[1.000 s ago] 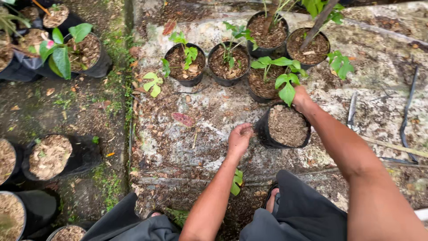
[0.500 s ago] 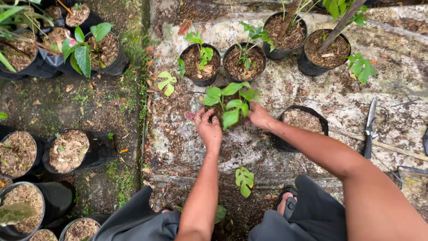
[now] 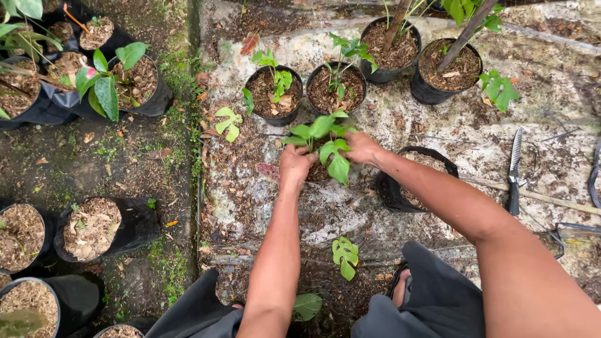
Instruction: The person cuts a plant with a knife and places it into a nursery bag which they fill with a soil mixture by hand.
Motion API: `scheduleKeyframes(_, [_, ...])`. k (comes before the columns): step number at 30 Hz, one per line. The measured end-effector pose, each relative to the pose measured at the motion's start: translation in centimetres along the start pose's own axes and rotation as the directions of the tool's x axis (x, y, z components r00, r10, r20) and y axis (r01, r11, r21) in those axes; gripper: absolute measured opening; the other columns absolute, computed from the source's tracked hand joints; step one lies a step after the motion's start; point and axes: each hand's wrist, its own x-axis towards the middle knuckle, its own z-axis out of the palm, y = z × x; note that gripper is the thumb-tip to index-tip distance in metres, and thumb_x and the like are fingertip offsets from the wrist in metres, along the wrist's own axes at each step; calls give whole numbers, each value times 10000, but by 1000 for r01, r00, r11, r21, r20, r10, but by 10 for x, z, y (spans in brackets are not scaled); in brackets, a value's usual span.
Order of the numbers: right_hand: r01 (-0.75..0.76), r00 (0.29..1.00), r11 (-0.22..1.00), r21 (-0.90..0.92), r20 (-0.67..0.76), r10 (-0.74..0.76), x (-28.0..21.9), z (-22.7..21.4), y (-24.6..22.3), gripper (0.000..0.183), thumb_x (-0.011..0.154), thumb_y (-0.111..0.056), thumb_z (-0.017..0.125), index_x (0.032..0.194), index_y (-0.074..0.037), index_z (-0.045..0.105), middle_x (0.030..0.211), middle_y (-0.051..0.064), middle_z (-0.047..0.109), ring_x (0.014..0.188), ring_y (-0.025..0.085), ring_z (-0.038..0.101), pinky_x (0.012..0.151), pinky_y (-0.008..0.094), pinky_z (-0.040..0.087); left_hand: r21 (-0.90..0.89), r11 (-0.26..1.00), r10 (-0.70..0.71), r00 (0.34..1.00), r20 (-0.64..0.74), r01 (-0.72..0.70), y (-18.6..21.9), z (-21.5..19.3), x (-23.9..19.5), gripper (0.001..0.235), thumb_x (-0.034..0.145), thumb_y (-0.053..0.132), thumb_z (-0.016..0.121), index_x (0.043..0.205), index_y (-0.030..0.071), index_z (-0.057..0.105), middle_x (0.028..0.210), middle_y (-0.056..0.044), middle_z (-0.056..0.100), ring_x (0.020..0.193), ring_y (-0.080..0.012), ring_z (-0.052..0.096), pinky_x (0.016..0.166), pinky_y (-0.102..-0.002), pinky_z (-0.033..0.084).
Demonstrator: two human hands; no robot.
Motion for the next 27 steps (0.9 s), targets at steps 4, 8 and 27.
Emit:
scheduleKeyframes(4, [94,995,993,76,-51,-90,-6,8,-6,520,872,-39,700,1369,-153,597,1282,100,682,1116,239,677,1049,376,529,93,995,44,999,9,-45,-29,-2,5,331,817,-99,779,1137,-53,712,1060,-147,769,871,-200,690,805,-335,574])
scheduleKeyframes(8, [333,933,904,269,-236,-273,5,24,9,467,864,11,692,1322,-56,625,1342,116,654,1223,241,625,1061,371,547,44,980,190,979,71,-193,-25,-1,1,386,819,-88,742,1193,-24,672,1134,-83,767,1006,-158,723,919,-298,565])
scheduleKeyframes(27, [293,861,931,-217,-363,-356,-70,-51,35,207,900,-154,738,1096,-94,762,1111,109,752,899,226,761,832,388,638,-257,937,251,968,26,-236,10,13,-6,696,859,-66,751,1472,1,427,1284,-131,677,1136,-195,672,1017,-322,544])
